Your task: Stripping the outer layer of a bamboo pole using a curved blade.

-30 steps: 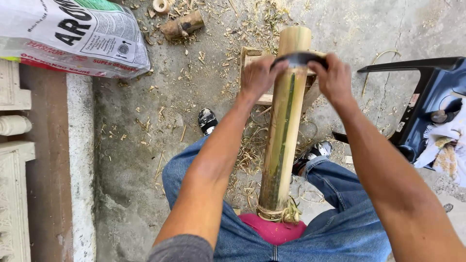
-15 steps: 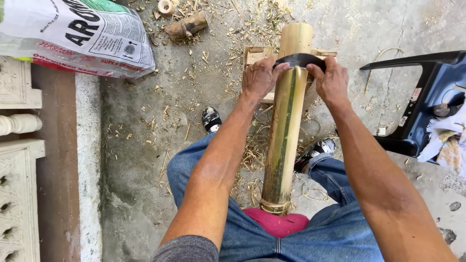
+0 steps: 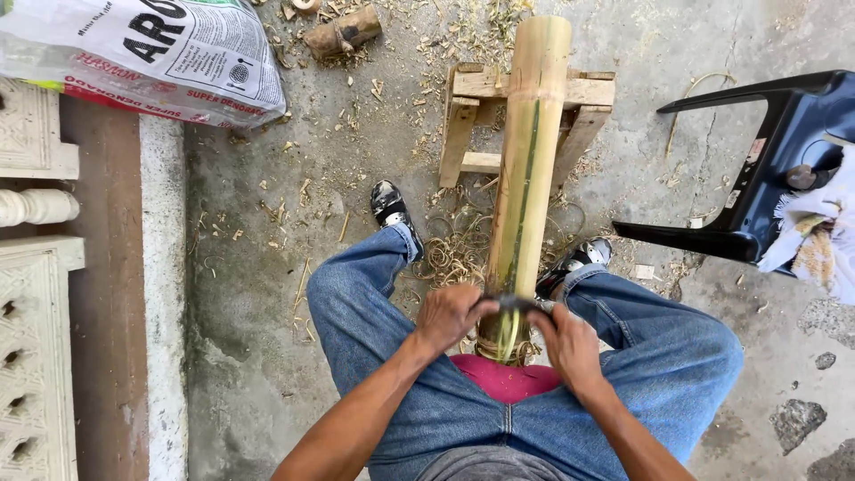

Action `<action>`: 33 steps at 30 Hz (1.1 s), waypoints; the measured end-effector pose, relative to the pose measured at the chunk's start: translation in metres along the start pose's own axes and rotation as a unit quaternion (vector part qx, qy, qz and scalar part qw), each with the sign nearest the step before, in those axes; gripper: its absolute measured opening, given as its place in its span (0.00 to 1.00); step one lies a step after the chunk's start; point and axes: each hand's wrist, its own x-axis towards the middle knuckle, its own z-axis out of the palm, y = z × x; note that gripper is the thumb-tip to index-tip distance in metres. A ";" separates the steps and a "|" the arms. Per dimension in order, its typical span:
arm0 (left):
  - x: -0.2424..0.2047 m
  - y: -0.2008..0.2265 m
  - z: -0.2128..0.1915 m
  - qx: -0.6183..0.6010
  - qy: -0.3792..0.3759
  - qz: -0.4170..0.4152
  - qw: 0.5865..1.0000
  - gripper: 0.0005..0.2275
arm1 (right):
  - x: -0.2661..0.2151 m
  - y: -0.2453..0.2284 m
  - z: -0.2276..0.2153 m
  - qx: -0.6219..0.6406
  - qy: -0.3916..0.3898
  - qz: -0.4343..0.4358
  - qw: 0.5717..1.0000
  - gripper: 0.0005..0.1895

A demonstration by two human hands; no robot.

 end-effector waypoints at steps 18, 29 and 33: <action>0.386 -0.116 -0.030 -0.006 0.128 -0.056 0.990 0.28 | 0.382 -0.068 -0.150 -0.012 0.162 -0.119 0.980 0.22; 0.317 -0.087 -0.037 -0.015 0.115 -0.051 0.992 0.27 | 0.318 -0.071 -0.131 0.016 0.139 -0.046 0.989 0.24; 0.276 -0.083 -0.024 0.003 0.113 -0.028 0.993 0.28 | 0.279 -0.053 -0.107 -0.010 0.145 -0.064 0.987 0.26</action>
